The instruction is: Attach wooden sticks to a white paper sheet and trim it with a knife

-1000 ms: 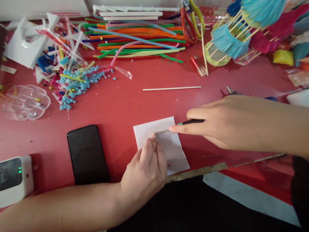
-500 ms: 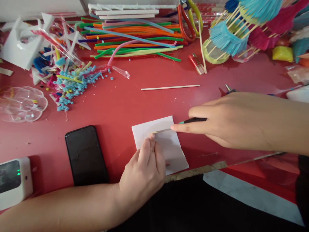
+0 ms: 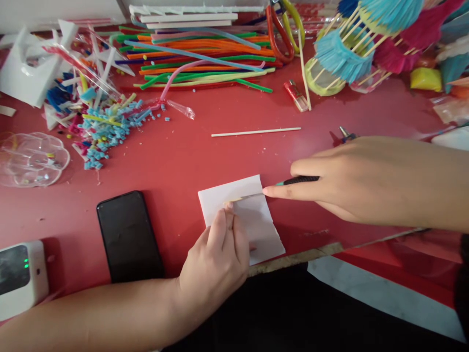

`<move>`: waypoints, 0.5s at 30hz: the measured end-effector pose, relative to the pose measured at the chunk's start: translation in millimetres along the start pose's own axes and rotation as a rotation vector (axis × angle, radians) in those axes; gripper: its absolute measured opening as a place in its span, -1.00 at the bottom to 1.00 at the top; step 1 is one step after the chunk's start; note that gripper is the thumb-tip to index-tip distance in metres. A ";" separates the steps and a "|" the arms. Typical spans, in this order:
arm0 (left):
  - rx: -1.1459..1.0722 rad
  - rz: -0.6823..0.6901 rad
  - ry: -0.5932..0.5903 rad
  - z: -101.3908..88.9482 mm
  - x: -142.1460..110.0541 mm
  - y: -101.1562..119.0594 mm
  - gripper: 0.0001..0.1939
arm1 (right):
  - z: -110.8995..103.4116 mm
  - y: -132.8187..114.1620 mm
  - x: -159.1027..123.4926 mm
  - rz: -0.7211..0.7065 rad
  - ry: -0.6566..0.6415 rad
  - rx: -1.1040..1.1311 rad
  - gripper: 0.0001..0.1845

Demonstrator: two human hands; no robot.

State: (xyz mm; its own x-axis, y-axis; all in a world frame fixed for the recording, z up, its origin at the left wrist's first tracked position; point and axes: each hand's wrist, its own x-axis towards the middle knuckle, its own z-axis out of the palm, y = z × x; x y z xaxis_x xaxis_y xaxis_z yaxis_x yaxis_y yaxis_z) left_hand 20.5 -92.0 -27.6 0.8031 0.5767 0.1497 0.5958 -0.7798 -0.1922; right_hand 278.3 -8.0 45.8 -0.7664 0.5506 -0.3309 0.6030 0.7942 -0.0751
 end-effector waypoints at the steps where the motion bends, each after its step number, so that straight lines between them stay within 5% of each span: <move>1: 0.000 0.002 0.003 -0.1 0.1 0.1 -0.60 | -0.1 0.2 -0.3 0.005 -0.006 0.003 -0.27; 15: 0.025 0.026 0.021 3.6 -1.8 0.7 -0.52 | 5.6 4.4 -7.5 0.003 0.074 0.060 -0.41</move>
State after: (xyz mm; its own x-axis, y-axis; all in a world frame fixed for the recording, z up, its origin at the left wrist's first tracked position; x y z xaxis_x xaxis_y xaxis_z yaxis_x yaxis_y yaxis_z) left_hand 19.4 -92.7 -31.6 0.8183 0.5507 0.1646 0.5748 -0.7882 -0.2201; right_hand 287.9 -10.1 42.7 -0.7777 0.5720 -0.2607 0.6156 0.7771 -0.1315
